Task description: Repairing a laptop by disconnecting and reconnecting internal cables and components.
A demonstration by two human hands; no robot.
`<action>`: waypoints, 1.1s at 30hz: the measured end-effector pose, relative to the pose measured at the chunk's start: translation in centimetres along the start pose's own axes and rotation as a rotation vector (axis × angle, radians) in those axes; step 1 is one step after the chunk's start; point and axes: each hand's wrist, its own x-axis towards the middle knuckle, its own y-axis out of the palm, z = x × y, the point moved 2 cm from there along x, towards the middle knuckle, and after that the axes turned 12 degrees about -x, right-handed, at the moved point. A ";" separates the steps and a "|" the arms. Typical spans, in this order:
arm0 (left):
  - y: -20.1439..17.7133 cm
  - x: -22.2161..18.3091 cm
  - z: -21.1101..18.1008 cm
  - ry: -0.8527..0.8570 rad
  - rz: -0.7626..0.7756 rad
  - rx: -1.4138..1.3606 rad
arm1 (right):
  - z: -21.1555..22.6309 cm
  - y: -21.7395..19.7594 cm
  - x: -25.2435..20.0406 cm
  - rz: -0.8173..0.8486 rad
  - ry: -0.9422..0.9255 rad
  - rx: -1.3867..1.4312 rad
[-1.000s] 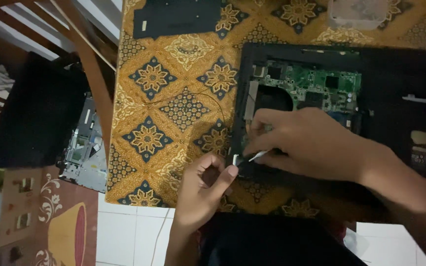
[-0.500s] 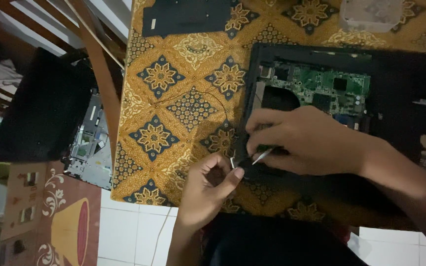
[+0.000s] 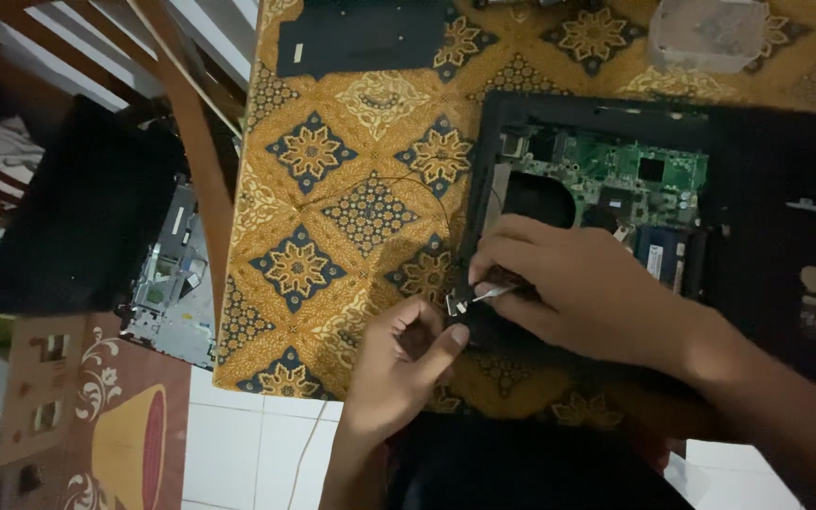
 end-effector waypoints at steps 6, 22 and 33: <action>-0.2 0.2 0.0 -0.060 -0.027 0.048 | 0.6 -0.3 -1.6 -0.154 0.023 -0.018; 0.2 0.4 0.2 -0.032 -0.091 0.032 | 1.7 2.7 -2.9 -0.276 0.202 0.229; 0.1 0.5 -0.9 -0.084 -0.120 0.148 | 2.3 2.4 -4.7 -0.167 0.584 0.051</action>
